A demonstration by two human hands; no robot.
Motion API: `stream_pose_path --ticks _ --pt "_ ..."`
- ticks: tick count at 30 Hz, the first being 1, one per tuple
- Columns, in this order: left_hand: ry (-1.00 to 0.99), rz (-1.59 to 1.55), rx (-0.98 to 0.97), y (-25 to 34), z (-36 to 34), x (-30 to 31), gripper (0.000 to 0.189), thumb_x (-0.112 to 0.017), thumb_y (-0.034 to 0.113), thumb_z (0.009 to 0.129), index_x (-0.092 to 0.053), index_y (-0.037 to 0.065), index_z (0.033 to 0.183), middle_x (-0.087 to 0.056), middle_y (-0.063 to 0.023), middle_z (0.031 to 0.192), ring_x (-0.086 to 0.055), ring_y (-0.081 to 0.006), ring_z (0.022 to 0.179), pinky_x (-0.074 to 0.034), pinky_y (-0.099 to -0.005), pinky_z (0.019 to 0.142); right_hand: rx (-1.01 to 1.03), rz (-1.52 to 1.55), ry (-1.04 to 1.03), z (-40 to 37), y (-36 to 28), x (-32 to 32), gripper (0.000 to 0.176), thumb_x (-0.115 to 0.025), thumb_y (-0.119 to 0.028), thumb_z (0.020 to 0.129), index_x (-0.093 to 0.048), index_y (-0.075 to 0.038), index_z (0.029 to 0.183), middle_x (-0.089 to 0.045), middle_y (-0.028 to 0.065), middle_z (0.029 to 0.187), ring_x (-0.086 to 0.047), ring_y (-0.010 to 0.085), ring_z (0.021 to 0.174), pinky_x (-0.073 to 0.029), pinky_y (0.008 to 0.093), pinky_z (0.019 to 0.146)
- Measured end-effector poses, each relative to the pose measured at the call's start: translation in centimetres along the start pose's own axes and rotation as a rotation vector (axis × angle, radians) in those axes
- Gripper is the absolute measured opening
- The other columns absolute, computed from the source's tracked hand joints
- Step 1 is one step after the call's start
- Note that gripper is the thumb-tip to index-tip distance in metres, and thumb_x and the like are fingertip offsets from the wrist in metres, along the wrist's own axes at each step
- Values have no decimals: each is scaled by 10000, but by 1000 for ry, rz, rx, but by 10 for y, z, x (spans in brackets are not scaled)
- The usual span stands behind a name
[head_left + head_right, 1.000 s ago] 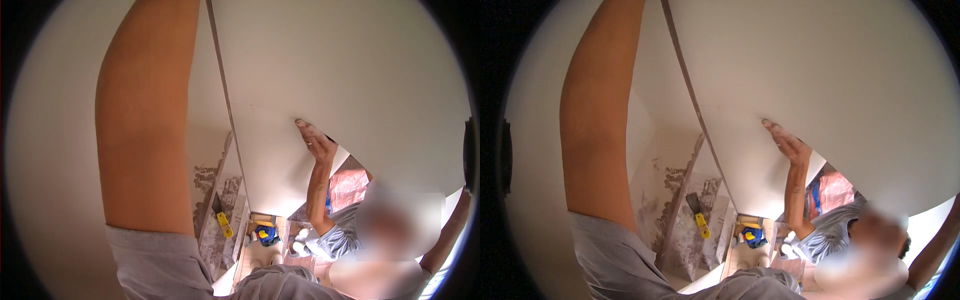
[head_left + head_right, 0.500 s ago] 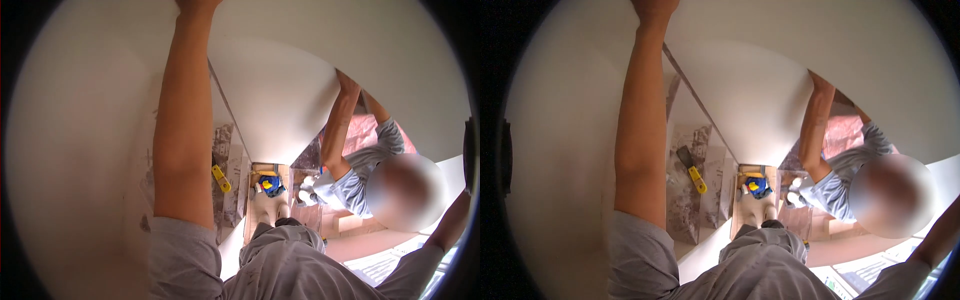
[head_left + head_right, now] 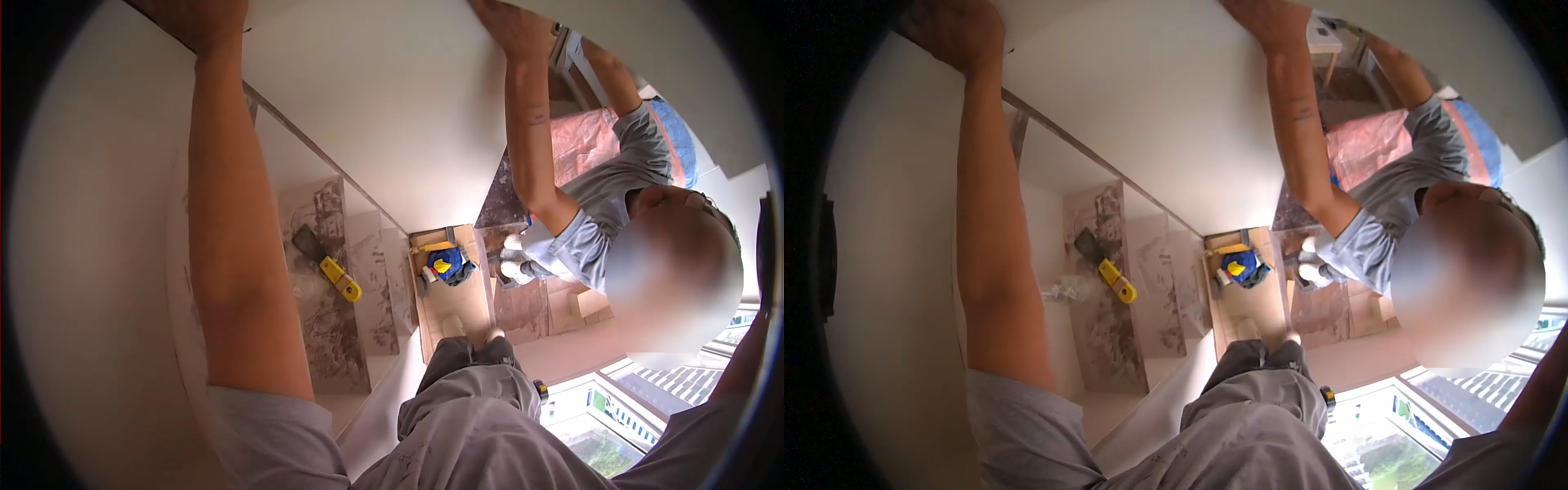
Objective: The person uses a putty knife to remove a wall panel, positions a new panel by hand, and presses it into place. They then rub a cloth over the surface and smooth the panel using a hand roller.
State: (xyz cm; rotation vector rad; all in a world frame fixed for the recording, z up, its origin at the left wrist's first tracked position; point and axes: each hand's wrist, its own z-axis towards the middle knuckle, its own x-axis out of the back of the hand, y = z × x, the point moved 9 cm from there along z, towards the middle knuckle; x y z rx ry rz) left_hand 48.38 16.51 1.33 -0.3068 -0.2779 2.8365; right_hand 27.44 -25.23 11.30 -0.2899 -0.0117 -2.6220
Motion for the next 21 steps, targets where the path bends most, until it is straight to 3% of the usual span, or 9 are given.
stream_pose_path --ticks 11,17,21 --pt "-46 -8 28 5 11 -3 560 -223 305 1080 -377 -63 1474 -339 -254 1551 -244 -424 1466 -162 -471 1228 613 -458 232 -142 -35 -199 561 -589 -249 972 -380 -79 1464 -465 102 1466 -467 248 1342 -344 424 1184" --pt "-25 -24 18 3 6 -6 549 -228 297 1083 -371 -54 1480 -334 -244 1558 -232 -416 1473 -161 -465 1230 761 -615 345 -202 -58 -275 552 -614 -223 962 -399 -114 1459 -515 59 1442 -512 207 1318 -379 368 1182" --pt "9 8 -5 -2 2 -6 537 -244 286 1082 -375 -51 1479 -345 -241 1553 -232 -401 1477 -169 -455 1231 783 -635 426 -211 -64 -288 505 -634 -214 949 -436 -121 1404 -553 48 1385 -549 201 1276 -420 346 1150"
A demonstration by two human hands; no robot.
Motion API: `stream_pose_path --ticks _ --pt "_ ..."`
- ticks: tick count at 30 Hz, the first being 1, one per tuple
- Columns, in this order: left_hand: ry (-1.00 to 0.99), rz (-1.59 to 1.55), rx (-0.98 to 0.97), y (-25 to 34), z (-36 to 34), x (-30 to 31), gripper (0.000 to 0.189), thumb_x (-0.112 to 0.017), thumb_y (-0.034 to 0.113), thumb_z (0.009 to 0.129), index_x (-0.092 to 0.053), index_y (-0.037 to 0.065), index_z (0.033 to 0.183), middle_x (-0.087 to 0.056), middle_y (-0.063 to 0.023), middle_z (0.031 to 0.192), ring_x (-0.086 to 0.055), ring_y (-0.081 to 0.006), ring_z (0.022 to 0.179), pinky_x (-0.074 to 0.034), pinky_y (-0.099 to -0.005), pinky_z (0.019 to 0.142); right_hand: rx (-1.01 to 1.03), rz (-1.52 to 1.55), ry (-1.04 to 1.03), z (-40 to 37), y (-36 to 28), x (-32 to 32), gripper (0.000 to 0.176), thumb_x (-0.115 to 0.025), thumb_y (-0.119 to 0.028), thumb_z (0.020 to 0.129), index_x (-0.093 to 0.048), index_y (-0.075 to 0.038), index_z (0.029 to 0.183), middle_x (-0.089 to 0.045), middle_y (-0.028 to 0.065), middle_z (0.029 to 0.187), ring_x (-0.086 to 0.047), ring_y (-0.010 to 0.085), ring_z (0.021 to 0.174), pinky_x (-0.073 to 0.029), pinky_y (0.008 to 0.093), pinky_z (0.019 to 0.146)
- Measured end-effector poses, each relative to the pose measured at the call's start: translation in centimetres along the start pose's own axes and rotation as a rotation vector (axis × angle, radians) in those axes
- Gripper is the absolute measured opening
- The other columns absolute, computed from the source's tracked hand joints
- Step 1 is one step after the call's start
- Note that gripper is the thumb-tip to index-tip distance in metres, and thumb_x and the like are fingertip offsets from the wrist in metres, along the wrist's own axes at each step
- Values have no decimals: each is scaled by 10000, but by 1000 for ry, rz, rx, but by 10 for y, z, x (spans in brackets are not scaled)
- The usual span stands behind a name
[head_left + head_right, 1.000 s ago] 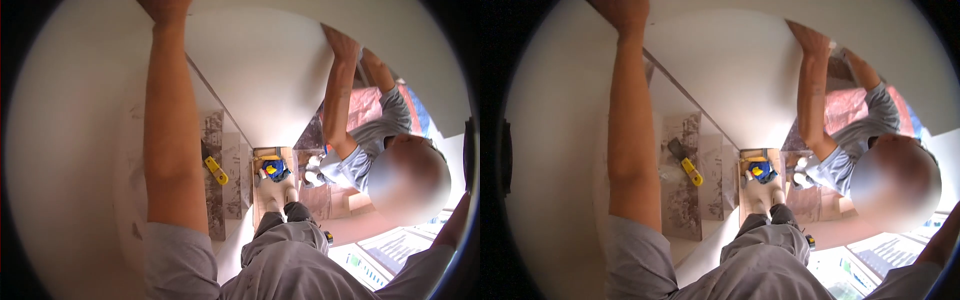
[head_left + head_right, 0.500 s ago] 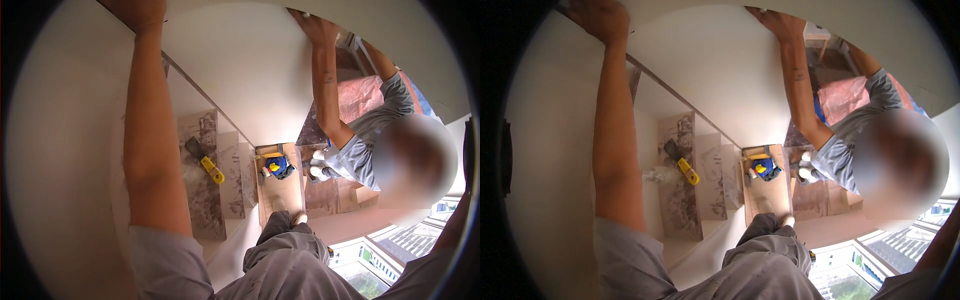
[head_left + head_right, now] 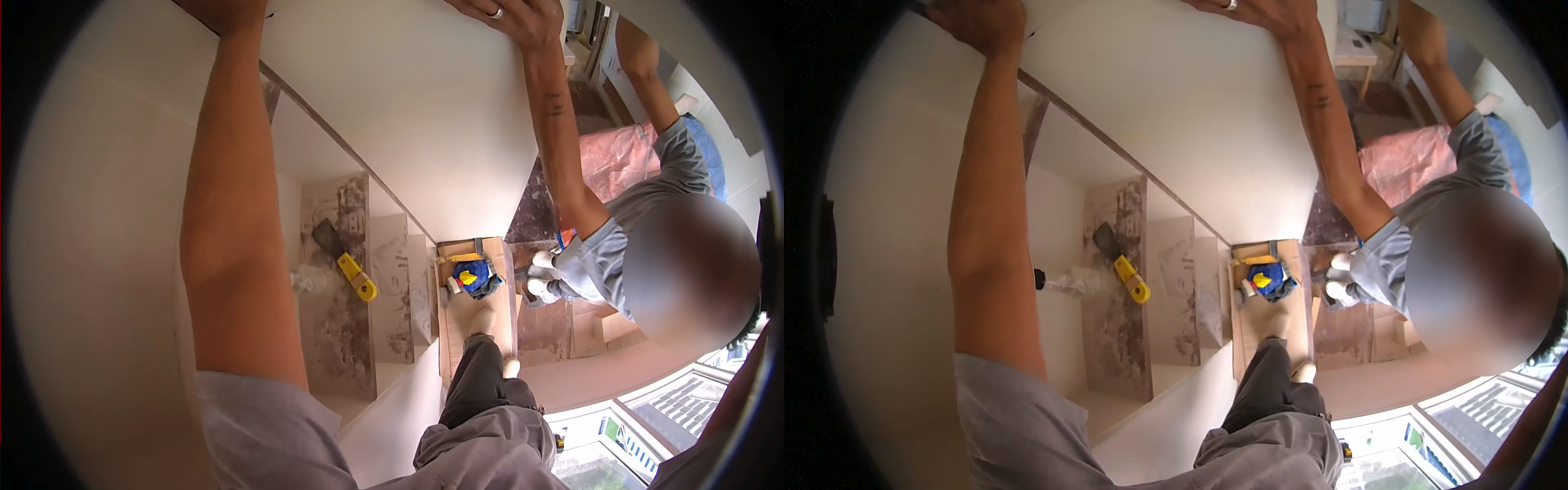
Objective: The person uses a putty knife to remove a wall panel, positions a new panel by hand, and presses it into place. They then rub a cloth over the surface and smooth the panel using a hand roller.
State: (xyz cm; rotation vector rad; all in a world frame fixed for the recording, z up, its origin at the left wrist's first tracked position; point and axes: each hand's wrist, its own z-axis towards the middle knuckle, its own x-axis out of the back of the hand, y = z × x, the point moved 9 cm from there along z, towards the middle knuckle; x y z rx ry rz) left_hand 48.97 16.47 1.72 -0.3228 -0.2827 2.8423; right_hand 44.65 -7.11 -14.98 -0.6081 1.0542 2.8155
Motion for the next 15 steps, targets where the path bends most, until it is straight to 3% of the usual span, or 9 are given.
stream_pose_path --ticks 13,15 --pt "33 23 31 4 3 2 522 -281 267 1070 -403 -53 1464 -355 -226 1552 -250 -384 1473 -179 -432 1233 -101 -24 185 26 9 11 236 -712 -212 884 -612 -90 1060 -684 66 1069 -684 249 1056 -602 324 949" --pt "14 55 34 7 1 1 524 -278 267 1070 -390 -52 1471 -342 -222 1561 -245 -379 1476 -172 -431 1236 -97 -19 198 26 12 12 243 -722 -191 872 -618 -92 1069 -685 66 1082 -682 247 1065 -602 326 948"
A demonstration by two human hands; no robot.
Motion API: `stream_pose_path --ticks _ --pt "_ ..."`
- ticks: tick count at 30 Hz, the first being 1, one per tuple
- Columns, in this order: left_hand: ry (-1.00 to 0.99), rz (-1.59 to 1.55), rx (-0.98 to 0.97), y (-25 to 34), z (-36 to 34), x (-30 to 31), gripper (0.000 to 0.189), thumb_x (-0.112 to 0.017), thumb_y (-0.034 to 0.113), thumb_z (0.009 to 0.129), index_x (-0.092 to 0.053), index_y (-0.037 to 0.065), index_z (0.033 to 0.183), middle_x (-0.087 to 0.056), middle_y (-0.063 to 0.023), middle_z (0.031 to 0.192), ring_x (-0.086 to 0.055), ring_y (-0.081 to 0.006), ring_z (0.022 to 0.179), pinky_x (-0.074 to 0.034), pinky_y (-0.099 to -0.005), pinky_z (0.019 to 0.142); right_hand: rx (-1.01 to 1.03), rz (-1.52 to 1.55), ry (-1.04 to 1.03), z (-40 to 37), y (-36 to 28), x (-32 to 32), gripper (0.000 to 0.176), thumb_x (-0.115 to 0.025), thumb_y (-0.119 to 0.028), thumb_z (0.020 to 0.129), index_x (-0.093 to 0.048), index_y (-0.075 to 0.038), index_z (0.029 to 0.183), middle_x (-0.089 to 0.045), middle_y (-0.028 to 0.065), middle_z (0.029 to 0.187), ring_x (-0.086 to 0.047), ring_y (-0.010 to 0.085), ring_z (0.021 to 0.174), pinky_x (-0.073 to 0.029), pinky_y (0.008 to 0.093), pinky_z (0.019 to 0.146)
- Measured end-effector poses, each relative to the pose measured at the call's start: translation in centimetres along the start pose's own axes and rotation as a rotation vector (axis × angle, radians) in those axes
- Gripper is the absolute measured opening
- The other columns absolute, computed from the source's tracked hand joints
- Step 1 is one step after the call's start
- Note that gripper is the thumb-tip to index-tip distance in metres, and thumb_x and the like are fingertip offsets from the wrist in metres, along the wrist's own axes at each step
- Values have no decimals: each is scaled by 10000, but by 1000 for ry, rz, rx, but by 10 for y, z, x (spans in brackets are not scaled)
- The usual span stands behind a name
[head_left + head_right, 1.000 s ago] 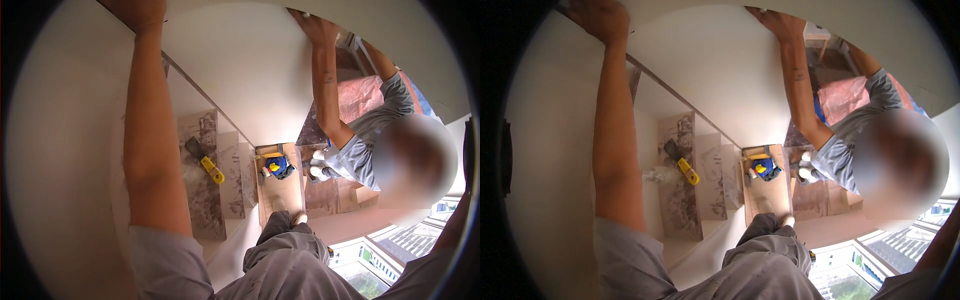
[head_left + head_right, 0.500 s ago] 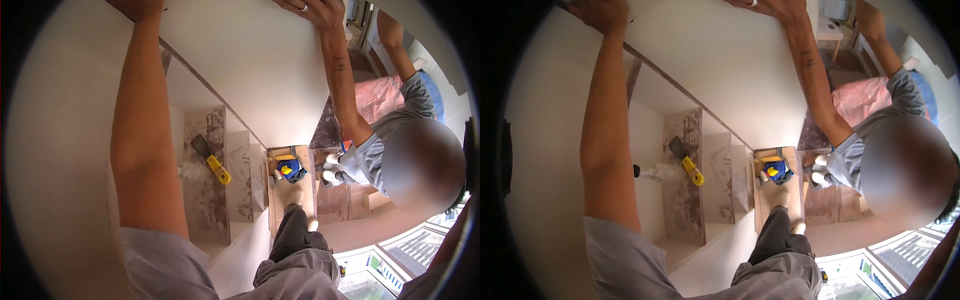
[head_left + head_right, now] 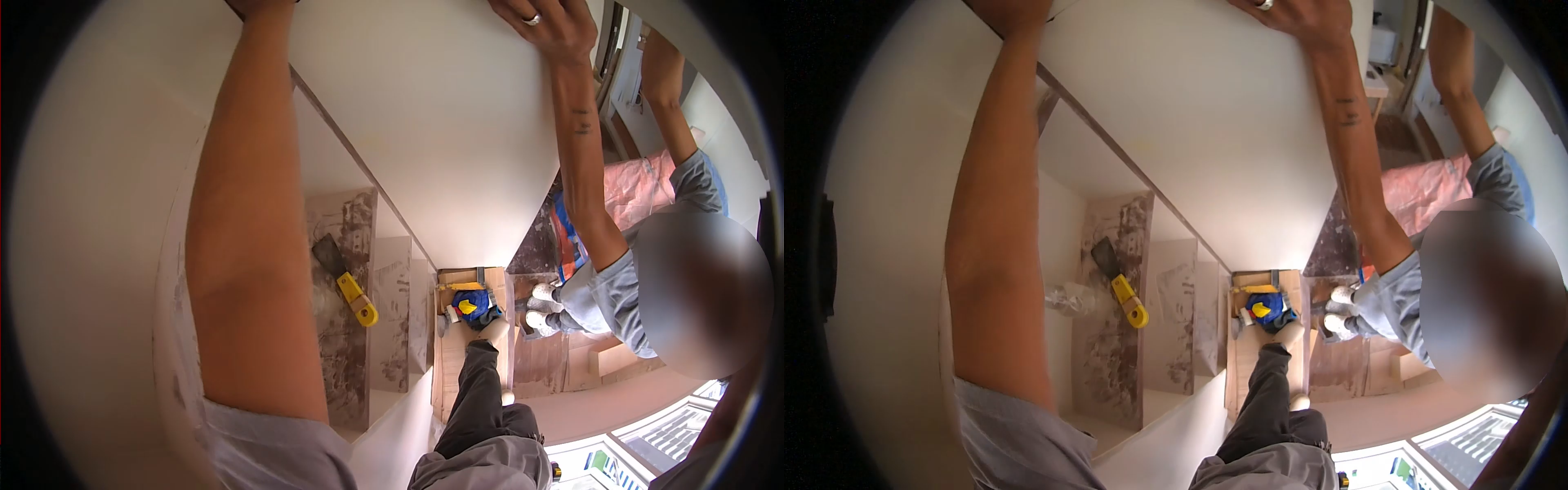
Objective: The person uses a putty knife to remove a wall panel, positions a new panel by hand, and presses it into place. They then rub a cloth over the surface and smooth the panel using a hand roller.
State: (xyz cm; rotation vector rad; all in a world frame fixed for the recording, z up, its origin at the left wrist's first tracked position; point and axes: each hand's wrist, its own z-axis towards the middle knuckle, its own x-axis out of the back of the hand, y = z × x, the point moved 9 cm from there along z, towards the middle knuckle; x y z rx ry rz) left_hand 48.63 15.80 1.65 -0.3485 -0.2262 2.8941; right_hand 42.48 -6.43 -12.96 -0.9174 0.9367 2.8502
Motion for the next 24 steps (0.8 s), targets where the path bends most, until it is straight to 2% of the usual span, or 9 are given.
stream_pose_path --ticks 9,12,14,17,20,23,24 --pt "-98 -47 65 16 -57 20 521 -287 232 1068 -336 -73 1487 -310 -251 1566 -216 -378 1489 -166 -430 1234 10 31 -18 -6 -3 -7 308 -753 -151 833 -614 -103 1104 -675 59 1117 -666 236 1084 -594 336 962" --pt "-181 -111 142 23 -93 30 518 -346 237 1057 -350 -48 1490 -262 -274 1574 -184 -402 1490 -169 -486 1225 20 50 -56 -9 -3 -11 317 -743 -161 838 -602 -107 1117 -661 56 1131 -651 233 1095 -583 337 969" --pt "-236 -194 141 34 -125 41 640 -331 350 1061 -272 -135 1475 -166 -323 1583 -153 -467 1476 -197 -512 1204 31 61 -82 -13 -3 -13 322 -737 -168 841 -595 -109 1125 -652 55 1140 -641 231 1102 -576 337 974" --pt "-326 -178 320 34 -158 39 632 -392 371 1049 -289 -47 1512 -168 -303 1592 -113 -450 1493 -206 -535 1200 39 86 -110 -16 1 -16 331 -727 -178 846 -583 -113 1137 -638 52 1154 -626 229 1114 -565 338 981" --pt "-259 -246 359 35 -162 40 529 -350 263 1055 -346 -42 1488 -152 -309 1590 -156 -504 1461 -194 -600 1172 32 104 -132 -19 3 -19 340 -717 -189 850 -572 -117 1149 -624 50 1167 -611 226 1125 -555 338 988" --pt "-257 -214 332 38 -161 40 511 -359 249 1052 -355 -2 1497 -129 -302 1594 -146 -513 1461 -203 -605 1168 20 121 -148 -21 5 -22 348 -707 -199 855 -561 -120 1161 -610 47 1181 -596 223 1136 -544 339 995" --pt "-264 -232 349 38 -162 40 523 -411 283 1051 -358 32 1506 -128 -293 1593 -135 -517 1462 -203 -649 1151 19 127 -155 -21 4 -23 351 -704 -202 856 -557 -122 1165 -605 46 1186 -591 222 1140 -541 339 998"
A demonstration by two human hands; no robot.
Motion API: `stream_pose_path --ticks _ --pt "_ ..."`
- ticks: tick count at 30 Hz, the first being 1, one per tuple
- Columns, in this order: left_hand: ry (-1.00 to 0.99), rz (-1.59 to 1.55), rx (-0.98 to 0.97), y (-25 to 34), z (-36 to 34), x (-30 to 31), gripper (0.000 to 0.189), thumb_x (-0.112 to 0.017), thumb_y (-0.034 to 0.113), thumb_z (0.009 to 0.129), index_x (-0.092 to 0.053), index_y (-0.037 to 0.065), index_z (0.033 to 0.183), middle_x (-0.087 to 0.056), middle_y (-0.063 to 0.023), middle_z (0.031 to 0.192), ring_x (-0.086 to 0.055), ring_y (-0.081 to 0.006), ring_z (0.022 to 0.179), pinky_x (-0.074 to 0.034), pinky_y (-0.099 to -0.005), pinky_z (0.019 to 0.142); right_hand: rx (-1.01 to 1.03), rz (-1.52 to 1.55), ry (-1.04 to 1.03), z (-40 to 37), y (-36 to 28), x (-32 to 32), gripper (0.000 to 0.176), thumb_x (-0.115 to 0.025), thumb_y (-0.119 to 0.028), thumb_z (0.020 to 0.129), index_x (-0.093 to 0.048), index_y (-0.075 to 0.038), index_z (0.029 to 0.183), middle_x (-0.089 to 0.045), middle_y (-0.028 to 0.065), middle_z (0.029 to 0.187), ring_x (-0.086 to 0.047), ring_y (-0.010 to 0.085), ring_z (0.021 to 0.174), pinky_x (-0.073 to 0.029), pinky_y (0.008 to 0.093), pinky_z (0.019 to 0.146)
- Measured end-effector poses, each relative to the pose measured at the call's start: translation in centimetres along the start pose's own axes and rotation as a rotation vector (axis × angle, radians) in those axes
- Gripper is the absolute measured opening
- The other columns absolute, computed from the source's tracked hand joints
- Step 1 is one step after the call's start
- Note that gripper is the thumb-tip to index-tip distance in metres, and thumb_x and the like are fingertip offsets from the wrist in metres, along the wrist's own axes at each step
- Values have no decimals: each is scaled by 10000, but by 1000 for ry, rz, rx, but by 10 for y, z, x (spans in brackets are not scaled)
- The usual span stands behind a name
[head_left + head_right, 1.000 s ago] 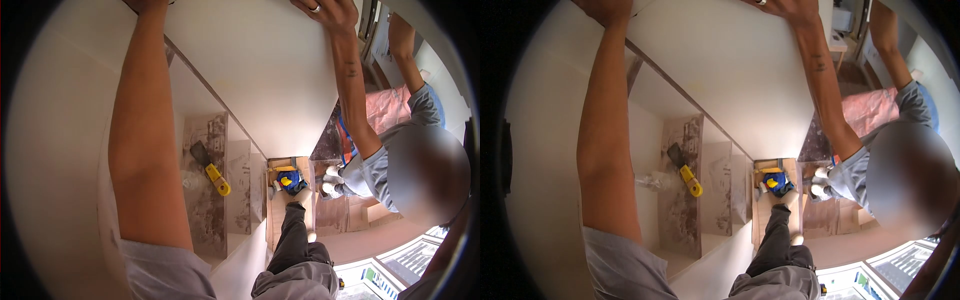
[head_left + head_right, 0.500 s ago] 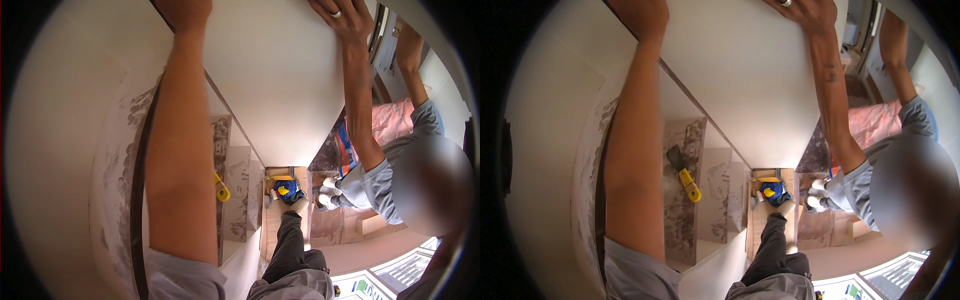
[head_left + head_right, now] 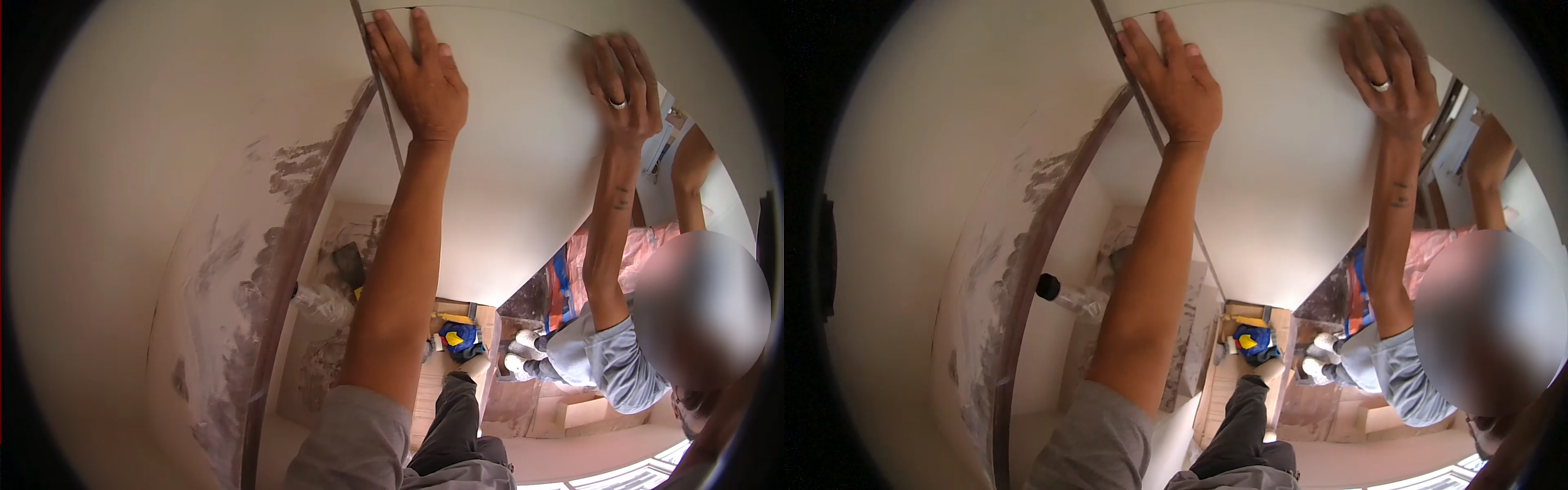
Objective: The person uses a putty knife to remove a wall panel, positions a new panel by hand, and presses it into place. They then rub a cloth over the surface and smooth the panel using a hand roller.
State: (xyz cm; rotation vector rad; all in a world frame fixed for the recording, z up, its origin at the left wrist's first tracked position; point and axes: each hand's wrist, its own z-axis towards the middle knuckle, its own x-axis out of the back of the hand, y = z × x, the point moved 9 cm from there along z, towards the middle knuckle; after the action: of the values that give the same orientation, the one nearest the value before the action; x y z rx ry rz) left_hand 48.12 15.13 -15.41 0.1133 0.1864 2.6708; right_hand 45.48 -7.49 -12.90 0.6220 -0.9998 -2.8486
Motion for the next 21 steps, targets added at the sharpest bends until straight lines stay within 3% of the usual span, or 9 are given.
stream_pose_path --ticks 3,4,10,13,18,21 --pt "-18 147 41 13 7 3 526 -415 256 1037 -375 -8 1490 -202 -294 1578 -163 -442 1478 -179 -563 1197 -10 15 -15 -1 2 -2 360 -694 -212 861 -545 -125 1177 -591 44 1200 -576 220 1151 -530 339 1005" --pt "-23 135 57 12 9 0 537 -455 275 1020 -391 25 1491 -158 -301 1579 -148 -466 1464 -182 -613 1171 -10 17 -21 -2 1 -3 363 -690 -216 862 -542 -127 1181 -586 43 1204 -571 219 1155 -526 340 1007" --pt "26 69 120 12 12 2 507 -462 242 1022 -414 16 1473 -188 -281 1585 -140 -458 1472 -180 -596 1182 -9 17 -63 -6 3 -8 381 -671 -236 871 -519 -134 1205 -558 38 1232 -541 214 1178 -505 341 1021" --pt "-21 158 52 12 10 -5 499 -464 227 1022 -418 23 1474 -185 -249 1603 -128 -467 1474 -178 -605 1181 -1 16 -86 -9 1 -10 390 -661 -246 876 -508 -138 1218 -544 35 1245 -526 211 1189 -494 341 1029" --pt "-73 200 -11 15 5 -12 504 -476 268 1021 -421 106 1495 -143 -231 1621 -71 -545 1458 -135 -736 1118 1 26 -128 -14 -1 -12 405 -644 -263 884 -489 -144 1238 -521 31 1268 -500 207 1208 -477 342 1041" --pt "-77 220 -12 19 5 -9 515 -469 307 1026 -419 105 1496 -137 -239 1618 -67 -546 1458 -144 -747 1107 -3 34 -149 -18 -3 -13 414 -634 -274 888 -477 -148 1250 -507 28 1282 -485 204 1219 -466 343 1048"
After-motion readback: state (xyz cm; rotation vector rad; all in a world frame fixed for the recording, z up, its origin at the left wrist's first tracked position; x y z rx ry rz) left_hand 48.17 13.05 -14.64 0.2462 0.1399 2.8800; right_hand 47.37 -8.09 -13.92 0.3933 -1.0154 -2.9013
